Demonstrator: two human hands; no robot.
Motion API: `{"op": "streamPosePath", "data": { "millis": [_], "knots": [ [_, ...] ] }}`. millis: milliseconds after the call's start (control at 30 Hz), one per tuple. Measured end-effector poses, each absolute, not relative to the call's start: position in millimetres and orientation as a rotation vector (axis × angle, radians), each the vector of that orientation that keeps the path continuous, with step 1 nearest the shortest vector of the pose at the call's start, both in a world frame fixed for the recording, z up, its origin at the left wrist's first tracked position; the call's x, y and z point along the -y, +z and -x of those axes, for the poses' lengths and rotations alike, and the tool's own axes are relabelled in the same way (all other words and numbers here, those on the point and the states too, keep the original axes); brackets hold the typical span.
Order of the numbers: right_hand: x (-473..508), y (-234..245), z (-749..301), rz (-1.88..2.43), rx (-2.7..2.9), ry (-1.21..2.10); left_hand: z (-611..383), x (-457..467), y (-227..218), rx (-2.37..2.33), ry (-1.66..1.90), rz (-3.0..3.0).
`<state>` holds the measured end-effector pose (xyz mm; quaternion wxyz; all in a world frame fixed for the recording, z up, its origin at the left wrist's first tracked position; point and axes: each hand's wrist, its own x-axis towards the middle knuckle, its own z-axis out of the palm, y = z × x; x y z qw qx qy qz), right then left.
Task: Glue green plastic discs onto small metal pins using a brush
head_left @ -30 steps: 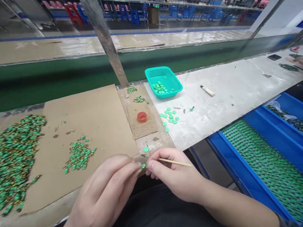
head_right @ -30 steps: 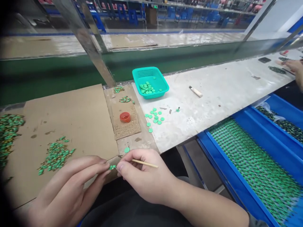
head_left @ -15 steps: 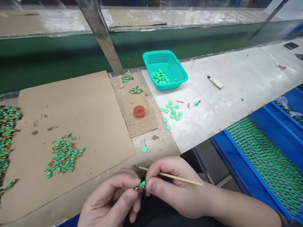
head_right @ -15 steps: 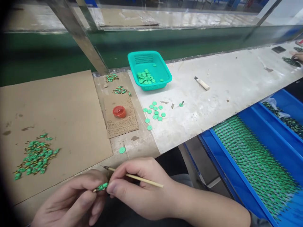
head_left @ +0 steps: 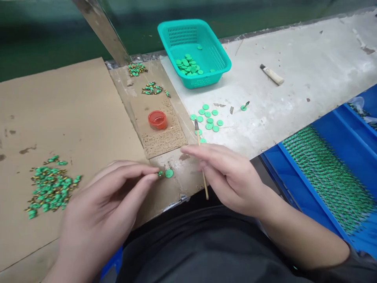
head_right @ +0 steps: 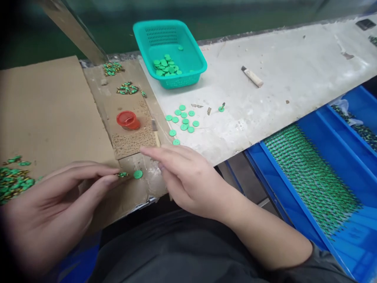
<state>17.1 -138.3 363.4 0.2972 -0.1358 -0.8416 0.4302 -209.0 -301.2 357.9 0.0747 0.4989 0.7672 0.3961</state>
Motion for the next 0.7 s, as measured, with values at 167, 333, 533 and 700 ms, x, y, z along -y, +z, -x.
{"op": "streamPosePath", "data": {
  "millis": [167,333,533,700],
  "knots": [
    [142,354,-4,0.394,1.818,1.365,201,297,347,-2.251,1.193,-1.548],
    [136,360,-6,0.386,2.047,1.144,201,298,343,-2.266,1.197,-1.549],
    [137,359,-8,0.464,2.058,1.114,202,297,343,-2.276,1.168,-1.612],
    [139,356,-7,0.425,2.036,1.146,201,295,346,-2.232,1.17,-1.713]
  ]
}}
